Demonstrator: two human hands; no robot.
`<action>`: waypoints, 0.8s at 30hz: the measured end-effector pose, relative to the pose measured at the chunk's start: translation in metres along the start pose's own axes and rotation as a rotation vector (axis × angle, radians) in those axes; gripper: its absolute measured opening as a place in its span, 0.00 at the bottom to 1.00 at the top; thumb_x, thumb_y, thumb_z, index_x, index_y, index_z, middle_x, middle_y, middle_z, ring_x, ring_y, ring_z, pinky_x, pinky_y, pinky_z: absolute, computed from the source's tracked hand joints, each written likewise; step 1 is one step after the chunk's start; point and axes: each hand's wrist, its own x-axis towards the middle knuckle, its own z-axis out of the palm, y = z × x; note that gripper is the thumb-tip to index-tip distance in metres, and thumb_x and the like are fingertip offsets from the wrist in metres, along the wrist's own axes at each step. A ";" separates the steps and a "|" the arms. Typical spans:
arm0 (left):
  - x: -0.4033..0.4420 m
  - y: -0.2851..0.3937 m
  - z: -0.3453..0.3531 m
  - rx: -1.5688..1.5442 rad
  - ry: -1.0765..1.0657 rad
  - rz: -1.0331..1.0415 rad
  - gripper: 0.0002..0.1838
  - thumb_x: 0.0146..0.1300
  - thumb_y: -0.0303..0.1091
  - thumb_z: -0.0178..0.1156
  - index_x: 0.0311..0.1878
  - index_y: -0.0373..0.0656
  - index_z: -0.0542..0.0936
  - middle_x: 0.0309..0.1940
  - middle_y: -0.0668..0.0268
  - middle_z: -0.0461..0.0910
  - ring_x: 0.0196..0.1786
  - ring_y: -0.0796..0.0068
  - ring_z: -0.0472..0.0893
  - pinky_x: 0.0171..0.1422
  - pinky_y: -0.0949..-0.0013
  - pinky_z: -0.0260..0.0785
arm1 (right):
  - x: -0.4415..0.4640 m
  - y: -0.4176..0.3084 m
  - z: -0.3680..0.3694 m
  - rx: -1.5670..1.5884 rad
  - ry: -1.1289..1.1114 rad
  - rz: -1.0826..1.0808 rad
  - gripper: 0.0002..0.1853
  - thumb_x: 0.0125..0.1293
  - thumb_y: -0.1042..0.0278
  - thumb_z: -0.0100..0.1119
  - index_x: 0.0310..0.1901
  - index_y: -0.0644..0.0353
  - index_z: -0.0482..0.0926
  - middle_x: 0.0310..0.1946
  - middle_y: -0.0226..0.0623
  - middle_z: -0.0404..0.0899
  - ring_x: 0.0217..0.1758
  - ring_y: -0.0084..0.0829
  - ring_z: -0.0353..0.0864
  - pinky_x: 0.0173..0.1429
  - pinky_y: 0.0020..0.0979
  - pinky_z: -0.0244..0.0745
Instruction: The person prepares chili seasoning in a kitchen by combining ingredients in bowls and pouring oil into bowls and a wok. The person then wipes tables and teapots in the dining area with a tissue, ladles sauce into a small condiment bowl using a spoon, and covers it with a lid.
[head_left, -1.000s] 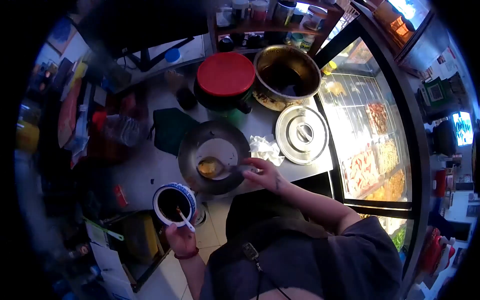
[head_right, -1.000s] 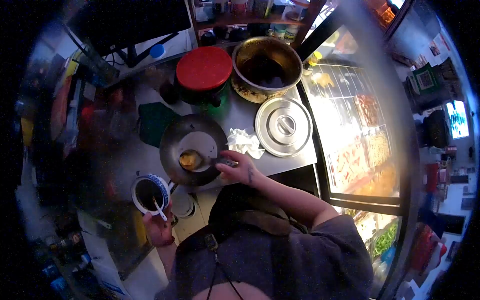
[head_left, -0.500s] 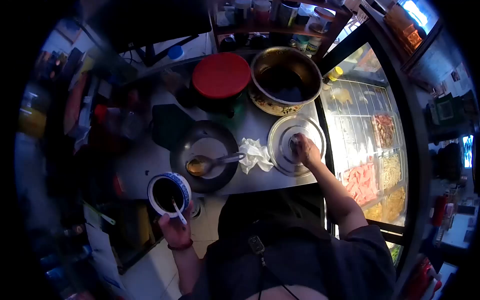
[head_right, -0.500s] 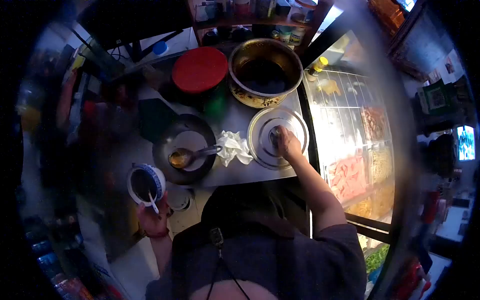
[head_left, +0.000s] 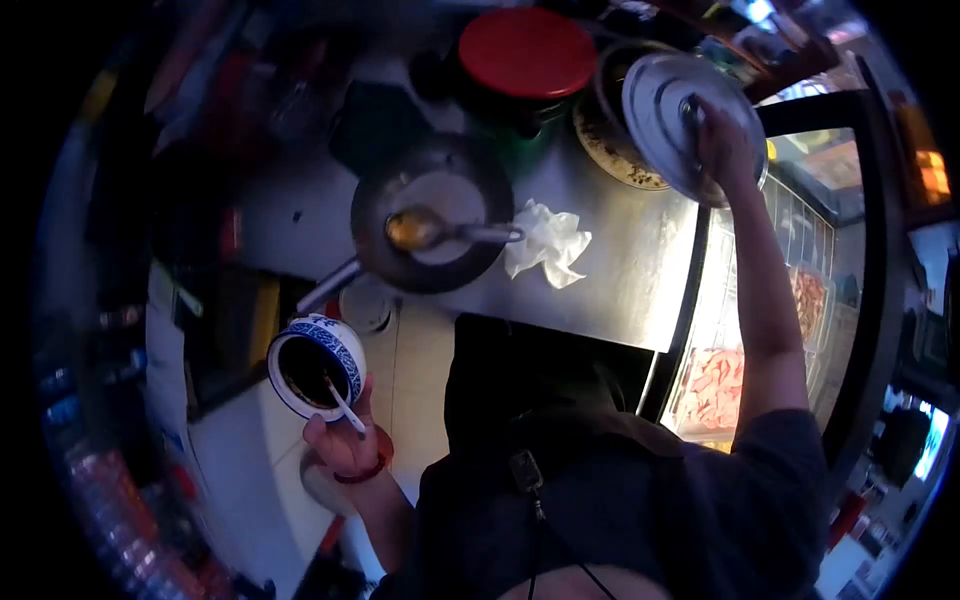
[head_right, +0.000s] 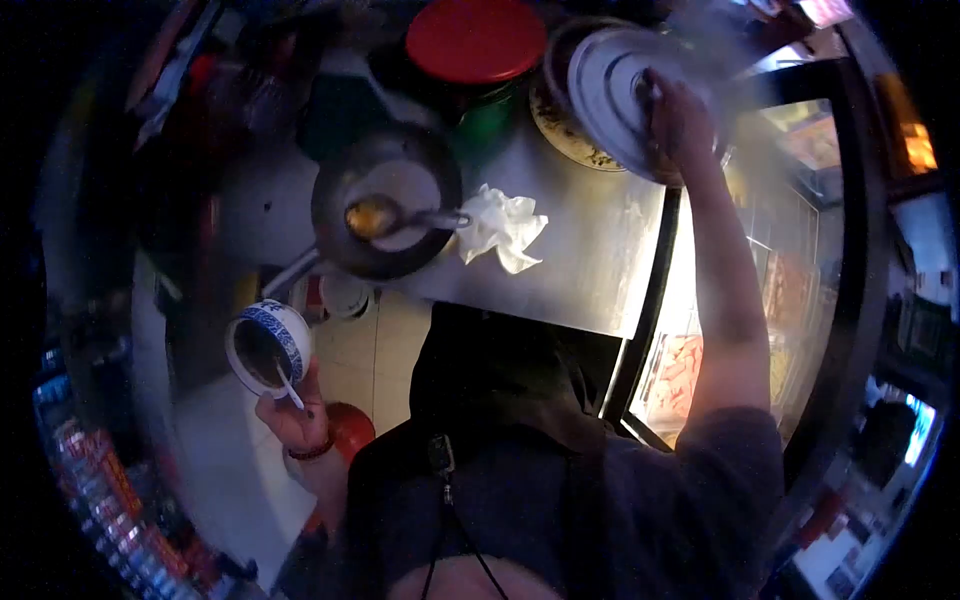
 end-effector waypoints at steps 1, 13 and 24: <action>-0.008 -0.001 -0.010 -0.047 0.047 0.031 0.37 0.50 0.28 0.57 0.67 0.50 0.57 0.65 0.59 0.59 0.67 0.54 0.59 0.67 0.37 0.52 | 0.015 -0.013 0.012 -0.026 -0.102 0.085 0.18 0.63 0.66 0.44 0.54 0.46 0.72 0.45 0.47 0.76 0.49 0.48 0.74 0.52 0.41 0.69; -0.090 -0.022 -0.129 0.052 0.401 0.255 0.41 0.46 0.31 0.58 0.67 0.52 0.56 0.64 0.59 0.60 0.66 0.54 0.61 0.65 0.35 0.53 | -0.061 -0.104 0.064 0.540 0.092 -0.259 0.15 0.64 0.64 0.51 0.53 0.54 0.74 0.40 0.35 0.81 0.40 0.26 0.79 0.48 0.28 0.72; -0.108 -0.007 -0.155 0.164 0.367 0.027 0.40 0.48 0.30 0.58 0.68 0.50 0.55 0.66 0.61 0.58 0.67 0.56 0.59 0.67 0.37 0.51 | -0.334 -0.452 0.121 2.203 -2.128 0.679 0.26 0.65 0.43 0.45 0.57 0.52 0.69 0.56 0.33 0.70 0.55 0.30 0.71 0.58 0.39 0.65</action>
